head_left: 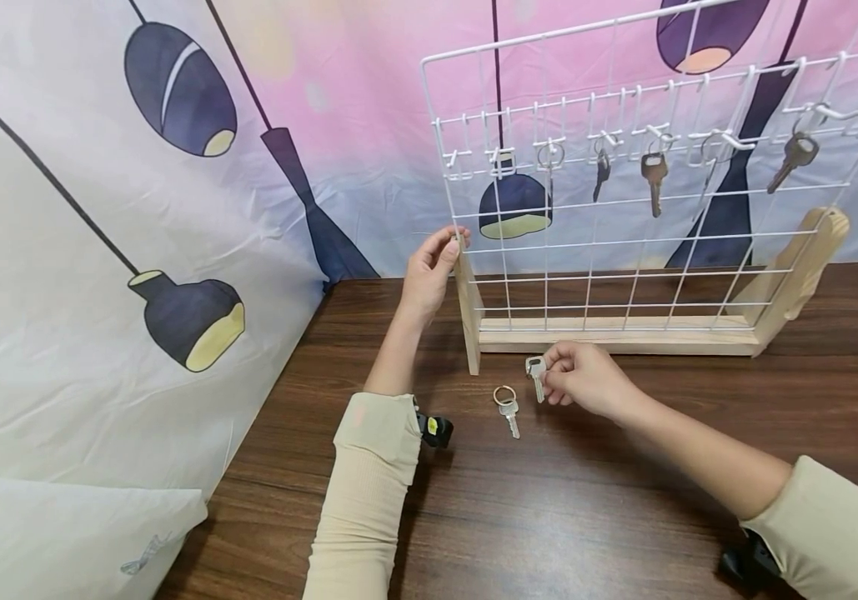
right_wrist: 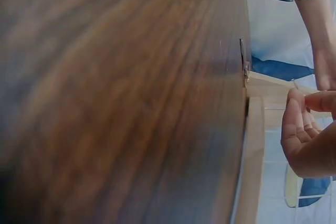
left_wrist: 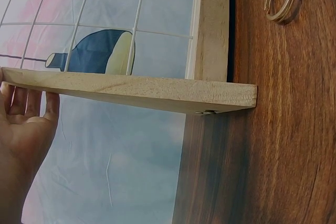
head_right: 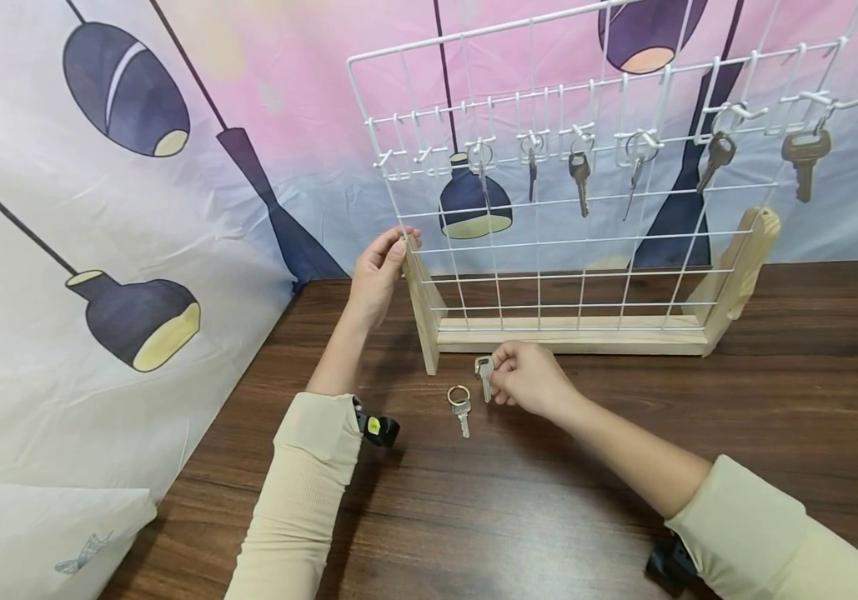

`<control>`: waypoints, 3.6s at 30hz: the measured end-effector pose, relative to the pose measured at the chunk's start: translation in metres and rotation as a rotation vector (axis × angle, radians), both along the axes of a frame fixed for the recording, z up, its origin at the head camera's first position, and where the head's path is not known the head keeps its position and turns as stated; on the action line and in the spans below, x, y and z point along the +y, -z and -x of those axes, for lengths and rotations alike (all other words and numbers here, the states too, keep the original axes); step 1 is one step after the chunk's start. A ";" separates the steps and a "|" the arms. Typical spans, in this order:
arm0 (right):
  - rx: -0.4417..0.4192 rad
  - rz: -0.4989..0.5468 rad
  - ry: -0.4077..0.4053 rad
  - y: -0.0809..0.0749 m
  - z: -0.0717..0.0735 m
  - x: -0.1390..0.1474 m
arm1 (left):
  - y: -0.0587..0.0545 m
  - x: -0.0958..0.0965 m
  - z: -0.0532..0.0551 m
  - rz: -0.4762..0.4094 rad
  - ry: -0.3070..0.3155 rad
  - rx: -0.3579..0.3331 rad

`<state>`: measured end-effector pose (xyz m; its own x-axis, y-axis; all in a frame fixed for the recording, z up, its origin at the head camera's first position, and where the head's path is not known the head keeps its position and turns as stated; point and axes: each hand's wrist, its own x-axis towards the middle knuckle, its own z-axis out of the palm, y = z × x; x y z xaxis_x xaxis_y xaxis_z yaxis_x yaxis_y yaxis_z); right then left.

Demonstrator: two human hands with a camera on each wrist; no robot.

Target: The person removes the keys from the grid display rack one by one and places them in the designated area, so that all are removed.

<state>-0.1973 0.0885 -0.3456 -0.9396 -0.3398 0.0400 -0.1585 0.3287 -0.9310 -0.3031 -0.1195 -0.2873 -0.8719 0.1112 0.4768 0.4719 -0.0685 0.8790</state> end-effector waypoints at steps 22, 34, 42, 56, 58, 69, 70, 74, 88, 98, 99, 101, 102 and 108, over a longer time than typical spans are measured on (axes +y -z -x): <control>-0.231 -0.164 0.006 0.026 0.004 -0.005 | 0.000 0.000 0.000 0.000 0.008 0.015; -0.215 -0.211 0.038 0.027 0.002 -0.009 | 0.000 0.000 0.000 0.003 -0.001 0.001; -0.202 -0.229 0.079 0.028 0.002 -0.012 | 0.000 0.001 0.001 -0.002 0.000 -0.006; -0.030 -0.119 0.044 -0.010 0.008 0.011 | 0.000 0.000 0.000 0.006 -0.003 0.003; 0.148 -0.159 0.076 -0.024 0.007 0.012 | 0.000 0.000 0.000 0.007 -0.002 0.002; 0.939 -0.207 0.473 -0.088 0.016 0.008 | 0.000 0.000 0.000 0.001 0.006 0.002; 0.996 -0.216 0.499 -0.092 0.019 0.007 | 0.000 0.001 0.000 0.004 0.006 0.007; 1.047 -0.246 0.569 -0.108 0.026 0.001 | 0.000 0.001 0.000 0.009 0.003 0.018; 0.822 -0.234 0.673 -0.131 0.038 -0.018 | 0.001 0.000 0.000 -0.002 0.016 0.024; 0.824 -0.107 0.679 -0.132 0.037 -0.017 | 0.000 0.001 0.000 0.005 0.003 0.029; 0.820 -0.094 0.680 -0.132 0.036 -0.017 | 0.000 0.001 0.000 0.005 0.004 0.029; 0.811 -0.064 0.677 -0.133 0.035 -0.018 | 0.000 0.001 0.000 0.000 0.007 0.027; 0.808 -0.047 0.674 -0.133 0.035 -0.018 | 0.000 0.001 0.000 -0.002 0.007 0.026; 0.791 0.029 0.649 -0.134 0.031 -0.018 | -0.001 0.001 -0.002 0.003 0.000 0.021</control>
<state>-0.2284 0.0701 -0.2111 -0.6431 0.2365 0.7283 -0.5301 0.5488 -0.6463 -0.3011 -0.1184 -0.2862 -0.8617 0.1127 0.4948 0.4904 -0.0660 0.8690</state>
